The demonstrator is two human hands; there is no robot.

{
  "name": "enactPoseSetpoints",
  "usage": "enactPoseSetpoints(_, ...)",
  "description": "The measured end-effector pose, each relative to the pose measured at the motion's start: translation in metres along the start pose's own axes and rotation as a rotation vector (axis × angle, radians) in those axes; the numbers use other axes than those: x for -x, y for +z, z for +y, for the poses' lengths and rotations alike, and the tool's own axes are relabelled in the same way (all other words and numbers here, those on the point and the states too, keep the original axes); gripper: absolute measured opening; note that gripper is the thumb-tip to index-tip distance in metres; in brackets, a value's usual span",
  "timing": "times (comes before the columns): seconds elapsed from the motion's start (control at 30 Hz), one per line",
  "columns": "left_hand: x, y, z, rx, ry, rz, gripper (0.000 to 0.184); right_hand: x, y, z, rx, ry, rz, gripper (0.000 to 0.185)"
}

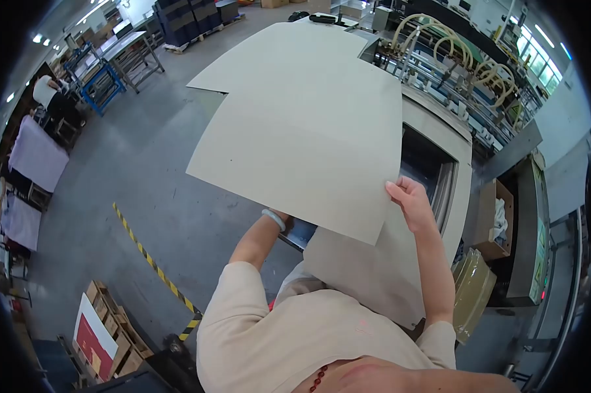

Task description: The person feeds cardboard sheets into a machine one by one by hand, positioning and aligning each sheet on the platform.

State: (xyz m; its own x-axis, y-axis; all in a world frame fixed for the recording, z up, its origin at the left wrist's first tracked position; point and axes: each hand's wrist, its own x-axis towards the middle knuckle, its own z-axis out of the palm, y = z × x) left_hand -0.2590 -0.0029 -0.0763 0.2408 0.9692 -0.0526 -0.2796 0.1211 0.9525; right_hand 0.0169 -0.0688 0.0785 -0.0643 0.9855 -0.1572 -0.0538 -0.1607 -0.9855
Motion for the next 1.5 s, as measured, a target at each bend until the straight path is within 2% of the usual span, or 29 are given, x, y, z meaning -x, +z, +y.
enactPoseSetpoints(0.03,0.0,0.0,0.0,0.189,-0.024,0.002,0.063,0.001,-0.001,-0.001,0.018,-0.009,0.01,0.01)
enactPoseSetpoints(0.23,0.022,0.007,0.021,0.101,-0.113,0.066,0.064,0.006,-0.01,0.007,0.083,-0.065,-0.018,0.01)
enactPoseSetpoints(0.37,0.046,0.009,0.039,-0.559,0.045,0.392,0.056,0.008,-0.015,0.016,0.132,-0.108,0.048,0.012)
enactPoseSetpoints(0.43,0.064,-0.032,0.029,-0.746,0.18,0.232,0.047,0.008,-0.013,0.02,0.134,-0.1,0.048,0.011)
enactPoseSetpoints(0.47,0.078,-0.031,0.052,-0.748,0.173,0.238,0.047,0.008,-0.012,0.022,0.139,-0.104,0.052,0.011)
enactPoseSetpoints(0.53,0.106,-0.027,0.099,-1.036,-0.432,-0.215,0.042,0.007,-0.009,0.023,0.15,-0.113,0.06,0.01)
enactPoseSetpoints(0.6,0.131,-0.031,0.112,-1.157,-0.533,-0.415,0.034,0.008,-0.004,0.023,0.151,-0.103,0.061,0.009)
enactPoseSetpoints(0.63,0.137,-0.03,0.12,-1.15,-0.537,-0.406,0.034,0.009,-0.001,0.022,0.156,-0.098,0.066,0.009)
enactPoseSetpoints(0.73,0.134,-0.028,0.132,-0.255,0.135,-0.783,0.04,0.007,0.007,0.02,0.166,-0.097,0.067,0.008)
enactPoseSetpoints(0.77,0.122,-0.026,0.124,0.076,0.326,-0.863,0.042,0.007,0.009,0.021,0.146,-0.095,0.06,0.008)
enactPoseSetpoints(0.8,0.111,-0.025,0.123,0.361,0.425,-0.891,0.048,0.007,0.01,0.023,0.126,-0.095,0.055,0.008)
enactPoseSetpoints(0.87,0.11,-0.023,0.125,0.68,0.465,0.053,0.041,0.008,0.009,0.023,0.09,-0.1,0.055,0.009)
enactPoseSetpoints(0.93,0.088,-0.101,0.089,0.23,0.39,0.803,0.041,0.014,0.002,0.022,0.118,-0.097,0.057,0.009)
enactPoseSetpoints(0.97,0.096,-0.112,0.085,0.23,0.385,0.799,0.041,0.018,-0.002,0.023,0.139,-0.091,0.055,0.009)
enactPoseSetpoints(1.03,0.105,-0.123,0.081,0.149,0.341,1.265,0.035,0.018,-0.007,0.022,0.169,-0.099,0.059,0.009)
enactPoseSetpoints(1.13,0.118,-0.105,0.08,0.268,0.388,1.142,0.032,0.029,-0.006,0.016,0.17,-0.072,0.044,0.009)
enactPoseSetpoints(1.2,0.112,-0.093,0.087,0.209,0.231,0.994,0.032,0.034,-0.007,0.004,0.175,-0.074,0.038,0.009)
enactPoseSetpoints(1.27,0.104,-0.078,0.101,0.055,0.19,0.864,0.031,0.042,-0.015,-0.011,0.18,-0.096,0.069,0.009)
enactPoseSetpoints(1.3,0.1,-0.069,0.11,0.054,0.184,0.802,0.031,0.045,-0.02,-0.019,0.19,-0.102,0.049,0.008)
enactPoseSetpoints(1.37,0.097,-0.057,0.127,0.23,0.029,0.636,0.033,0.054,-0.031,-0.035,0.205,-0.111,-0.012,0.007)
enactPoseSetpoints(1.4,0.093,-0.058,0.129,0.222,0.026,0.595,0.033,0.063,-0.036,-0.048,0.232,-0.102,0.024,0.005)
enactPoseSetpoints(1.5,0.088,-0.066,0.134,-0.014,-0.004,0.111,0.038,0.07,-0.074,-0.06,0.3,-0.094,0.075,0.007)
